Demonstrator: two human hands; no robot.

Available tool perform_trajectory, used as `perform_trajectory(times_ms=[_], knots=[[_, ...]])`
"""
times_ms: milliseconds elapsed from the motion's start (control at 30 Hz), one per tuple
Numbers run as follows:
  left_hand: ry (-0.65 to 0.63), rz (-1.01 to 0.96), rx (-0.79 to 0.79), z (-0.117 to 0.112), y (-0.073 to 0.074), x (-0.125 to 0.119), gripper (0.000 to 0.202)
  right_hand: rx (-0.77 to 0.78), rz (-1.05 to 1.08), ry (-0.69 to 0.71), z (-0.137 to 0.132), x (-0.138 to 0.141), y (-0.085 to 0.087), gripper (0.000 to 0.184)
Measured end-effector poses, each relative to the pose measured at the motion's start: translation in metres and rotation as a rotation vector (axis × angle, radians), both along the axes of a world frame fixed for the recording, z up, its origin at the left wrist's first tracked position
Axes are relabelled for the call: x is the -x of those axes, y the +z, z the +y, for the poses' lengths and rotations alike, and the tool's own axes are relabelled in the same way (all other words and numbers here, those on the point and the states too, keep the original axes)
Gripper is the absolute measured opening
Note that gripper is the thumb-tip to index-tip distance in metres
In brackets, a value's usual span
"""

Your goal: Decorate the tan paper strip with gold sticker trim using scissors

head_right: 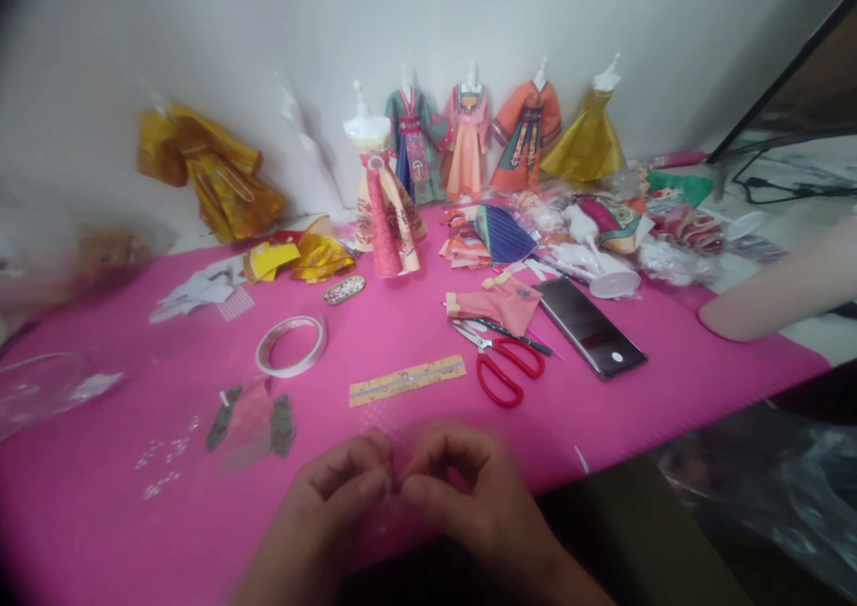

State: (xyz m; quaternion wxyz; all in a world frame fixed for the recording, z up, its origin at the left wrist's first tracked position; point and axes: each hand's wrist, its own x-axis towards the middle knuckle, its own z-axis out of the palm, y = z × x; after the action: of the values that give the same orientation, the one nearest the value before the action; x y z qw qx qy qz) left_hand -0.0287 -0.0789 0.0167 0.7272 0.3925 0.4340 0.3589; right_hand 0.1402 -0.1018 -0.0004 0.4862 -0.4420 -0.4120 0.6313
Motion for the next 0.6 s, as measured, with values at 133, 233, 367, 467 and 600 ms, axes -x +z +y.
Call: perform_trajectory(times_ms=[133,233,367,467,600], knots=[[0.103,0.036,-0.08,-0.001,0.001,0.003,0.021,0.009,0.001,-0.026,0.002,-0.002,-0.002,0.021],[0.123,0.051,-0.268,0.002,0.0,0.011,0.016,0.14,0.102,0.039,0.003,0.0,-0.008,0.025],[0.044,0.003,-0.478,0.005,-0.007,0.02,0.008,0.306,0.363,0.203,0.001,0.012,-0.014,0.027],[0.022,-0.045,-0.485,0.005,-0.013,0.021,0.006,0.374,0.525,0.28,0.001,0.02,-0.014,0.027],[0.011,-0.085,-0.435,0.002,-0.016,0.016,0.006,0.448,0.61,0.339,0.0,0.023,-0.013,0.028]])
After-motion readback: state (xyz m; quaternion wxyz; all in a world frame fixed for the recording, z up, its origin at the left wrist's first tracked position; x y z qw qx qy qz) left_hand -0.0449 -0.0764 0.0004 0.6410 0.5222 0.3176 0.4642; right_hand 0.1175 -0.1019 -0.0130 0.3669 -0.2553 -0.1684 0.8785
